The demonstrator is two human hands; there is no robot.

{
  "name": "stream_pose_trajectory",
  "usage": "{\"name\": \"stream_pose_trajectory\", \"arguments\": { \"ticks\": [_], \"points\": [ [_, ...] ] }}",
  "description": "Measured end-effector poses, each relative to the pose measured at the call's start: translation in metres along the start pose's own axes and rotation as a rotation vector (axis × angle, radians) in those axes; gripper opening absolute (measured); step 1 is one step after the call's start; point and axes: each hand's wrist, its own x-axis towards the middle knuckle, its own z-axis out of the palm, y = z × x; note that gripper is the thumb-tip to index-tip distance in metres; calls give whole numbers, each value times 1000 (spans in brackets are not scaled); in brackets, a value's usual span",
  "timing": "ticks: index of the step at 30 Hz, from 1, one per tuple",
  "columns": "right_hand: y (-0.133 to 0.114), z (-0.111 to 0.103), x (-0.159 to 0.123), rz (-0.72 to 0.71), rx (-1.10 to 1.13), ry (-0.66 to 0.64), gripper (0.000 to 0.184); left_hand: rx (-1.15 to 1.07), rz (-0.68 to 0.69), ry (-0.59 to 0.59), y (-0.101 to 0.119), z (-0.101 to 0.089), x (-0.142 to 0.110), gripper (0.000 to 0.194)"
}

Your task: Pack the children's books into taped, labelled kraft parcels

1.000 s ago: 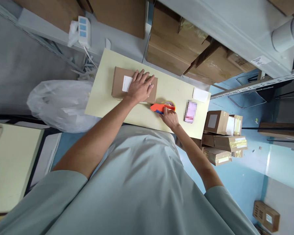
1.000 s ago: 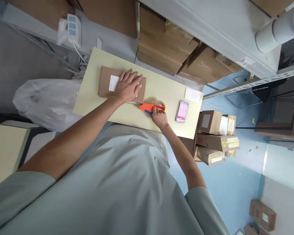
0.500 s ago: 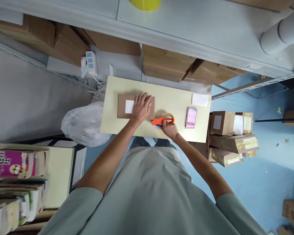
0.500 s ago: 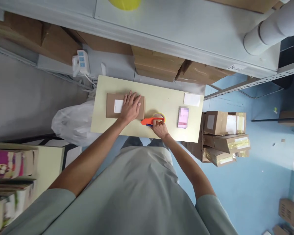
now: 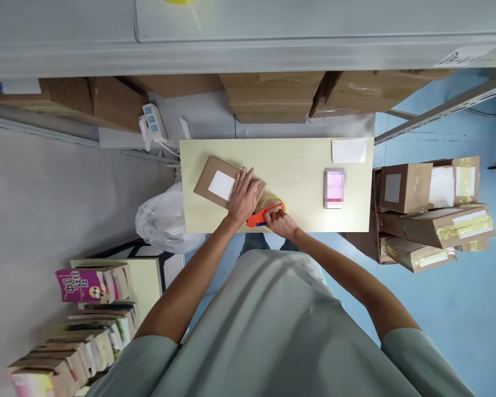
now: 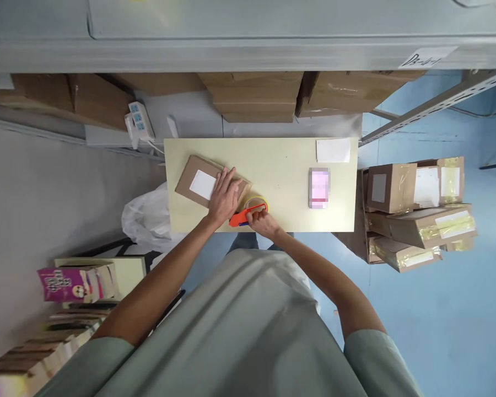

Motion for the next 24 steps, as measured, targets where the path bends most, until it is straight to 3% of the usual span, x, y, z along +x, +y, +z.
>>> {"name": "stream_pose_trajectory", "arguments": {
  "ticks": [10, 13, 19, 24],
  "points": [
    [-3, -13, 7, -37, 17, -4, 33, 21, 31, -26, -7, -2, -6, 46],
    [25, -17, -3, 21, 2, -33, 30, 26, 42, -16, -10, 0, -7, 46],
    [112, -41, -12, 240, -72, -2, 44, 12, 86, 24, -17, 7, -8, 43],
    [129, -61, 15, 168, -116, -18, 48, -3, 117, 48, -20, 10, -7, 44]
  ]
}}
